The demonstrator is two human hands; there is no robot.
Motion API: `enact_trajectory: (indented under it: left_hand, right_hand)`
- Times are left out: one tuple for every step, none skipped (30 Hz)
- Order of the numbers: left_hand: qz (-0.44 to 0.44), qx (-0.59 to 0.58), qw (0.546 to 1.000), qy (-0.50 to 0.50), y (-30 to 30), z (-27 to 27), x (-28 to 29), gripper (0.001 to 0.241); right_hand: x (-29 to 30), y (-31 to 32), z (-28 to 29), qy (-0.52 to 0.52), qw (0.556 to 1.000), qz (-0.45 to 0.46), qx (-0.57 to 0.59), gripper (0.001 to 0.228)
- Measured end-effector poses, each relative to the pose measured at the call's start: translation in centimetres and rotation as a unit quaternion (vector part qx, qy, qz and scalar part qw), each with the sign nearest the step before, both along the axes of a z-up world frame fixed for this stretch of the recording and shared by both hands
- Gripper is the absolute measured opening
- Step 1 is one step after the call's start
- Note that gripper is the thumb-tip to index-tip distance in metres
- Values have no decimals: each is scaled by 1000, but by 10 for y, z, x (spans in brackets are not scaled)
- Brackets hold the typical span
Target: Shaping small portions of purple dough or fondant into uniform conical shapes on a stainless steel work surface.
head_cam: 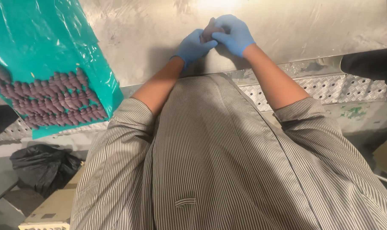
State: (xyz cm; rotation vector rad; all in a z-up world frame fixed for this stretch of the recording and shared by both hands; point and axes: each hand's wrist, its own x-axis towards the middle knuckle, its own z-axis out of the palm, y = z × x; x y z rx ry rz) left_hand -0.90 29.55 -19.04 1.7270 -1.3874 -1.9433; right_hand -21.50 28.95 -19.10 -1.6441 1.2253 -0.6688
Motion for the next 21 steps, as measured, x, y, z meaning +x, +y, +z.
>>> enact_trajectory:
  left_hand:
    - [-6,-4,1000,0,-2,2,2,47]
    - [-45,-29,998,31,-4,3,4,40]
    - [-85,-56,993,63,-8,4,4,36]
    - [-92,-60,992,65,-11,14,2,36]
    - [-23,-46,984,170,-11,23,1,30]
    - [44,-30,960,274,-12,33,0,26]
    - [38,-35,961,273,-15,51,-1,26]
    - [32,-34,963,264,-18,69,-2,22]
    - [25,-33,966,255,-21,87,-3,22]
    - [18,-37,966,255,-27,89,-3,22]
    - [7,-50,975,215,-27,92,-4,23]
    - [-5,-63,983,174,-27,93,-4,28]
    - [-7,-63,983,175,-29,92,-3,28]
    - [-49,-184,972,135,-32,90,-2,30]
    - [-89,-301,945,92,-34,89,0,33]
    - [-91,-300,945,92,-35,89,0,33]
    - [-72,-318,930,168,-36,91,1,28]
    - [-54,-334,909,245,-36,92,3,24]
    - [-55,-334,909,244,-39,101,3,24]
    - [-51,-263,928,261,-42,111,2,23]
    - [-47,-189,941,277,-44,120,1,23]
  right_hand:
    - [-3,1,4,0,1000,-6,-4,18]
    - [-7,3,9,-75,992,-51,84,15]
    - [-12,3,13,-149,970,-95,167,12]
    - [-19,3,15,-149,970,-102,162,12]
    - [-26,5,17,-188,955,-138,182,12]
    - [-33,7,19,-227,937,-174,202,12]
    - [-38,6,19,-230,937,-177,195,12]
    - [-43,4,20,-262,929,-195,172,12]
    - [-49,4,20,-292,920,-213,149,11]
    - [-51,-4,30,-295,920,-217,142,11]
    - [-54,-6,39,-332,902,-240,138,10]
    - [-57,-8,48,-369,882,-262,135,8]
    - [-61,-13,59,-368,881,-264,134,8]
    - [-65,-18,69,-394,864,-281,139,7]
    - [-68,-22,79,-420,845,-298,145,8]
    - [-85,-27,56,-420,844,-300,145,8]
    - [-99,-32,33,-465,833,-273,122,8]
    - [-114,-36,9,-509,819,-246,98,11]
    - [-123,-36,-2,-510,818,-246,98,11]
    - [-133,-36,-13,-431,862,-258,65,14]
    - [-143,-34,-23,-347,898,-269,32,19]
